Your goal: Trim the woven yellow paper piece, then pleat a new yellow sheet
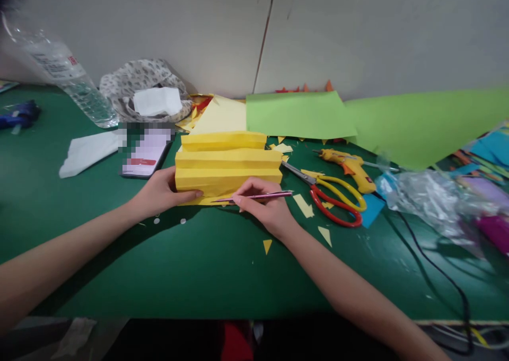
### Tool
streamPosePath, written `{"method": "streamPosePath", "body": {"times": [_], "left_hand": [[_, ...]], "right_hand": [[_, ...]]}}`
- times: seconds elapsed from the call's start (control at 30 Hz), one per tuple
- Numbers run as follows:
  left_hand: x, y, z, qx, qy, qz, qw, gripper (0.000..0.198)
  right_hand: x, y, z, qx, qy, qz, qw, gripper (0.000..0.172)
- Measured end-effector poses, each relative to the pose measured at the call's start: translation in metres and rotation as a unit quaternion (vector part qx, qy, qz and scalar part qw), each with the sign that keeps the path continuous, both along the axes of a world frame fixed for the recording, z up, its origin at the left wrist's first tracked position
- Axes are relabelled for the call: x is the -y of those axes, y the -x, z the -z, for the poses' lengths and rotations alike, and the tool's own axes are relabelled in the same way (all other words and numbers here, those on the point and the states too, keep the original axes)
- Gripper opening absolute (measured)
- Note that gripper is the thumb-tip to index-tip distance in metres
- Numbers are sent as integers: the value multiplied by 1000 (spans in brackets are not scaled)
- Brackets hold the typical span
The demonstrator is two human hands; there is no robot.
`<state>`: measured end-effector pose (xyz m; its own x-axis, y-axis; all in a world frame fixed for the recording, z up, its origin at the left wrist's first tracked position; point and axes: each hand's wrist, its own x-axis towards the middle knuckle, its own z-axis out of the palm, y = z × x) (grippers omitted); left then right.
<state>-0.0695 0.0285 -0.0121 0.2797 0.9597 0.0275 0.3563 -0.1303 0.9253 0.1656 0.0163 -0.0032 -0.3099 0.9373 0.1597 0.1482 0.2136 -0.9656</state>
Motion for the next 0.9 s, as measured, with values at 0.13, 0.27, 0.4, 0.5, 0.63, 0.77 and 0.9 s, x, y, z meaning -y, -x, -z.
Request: {"method": "streamPosePath", "body": {"times": [0.13, 0.27, 0.4, 0.5, 0.63, 0.77, 0.9], "left_hand": [[-1, 2, 1, -26, -29, -2, 999, 41], [-2, 4, -1, -120, -71, 6, 990, 36], [-3, 6, -5, -166, -87, 37, 982, 28], [-3, 6, -7, -185, -85, 42, 978, 25], [-2, 7, -6, -174, -100, 45, 979, 26], [-4, 8, -7, -165, -125, 60, 977, 22], [-6, 8, -7, -163, -102, 71, 979, 24]], "right_hand": [[1, 2, -1, 31, 0, 9, 999, 10], [0, 3, -2, 62, 9, 10, 998, 12], [1, 2, -3, 69, 13, 26, 997, 14], [0, 0, -3, 67, 10, 42, 997, 14], [0, -2, -2, 61, 9, 41, 997, 14], [0, -2, -1, 63, 11, 28, 998, 12], [0, -2, -2, 75, 9, 24, 997, 12]]}}
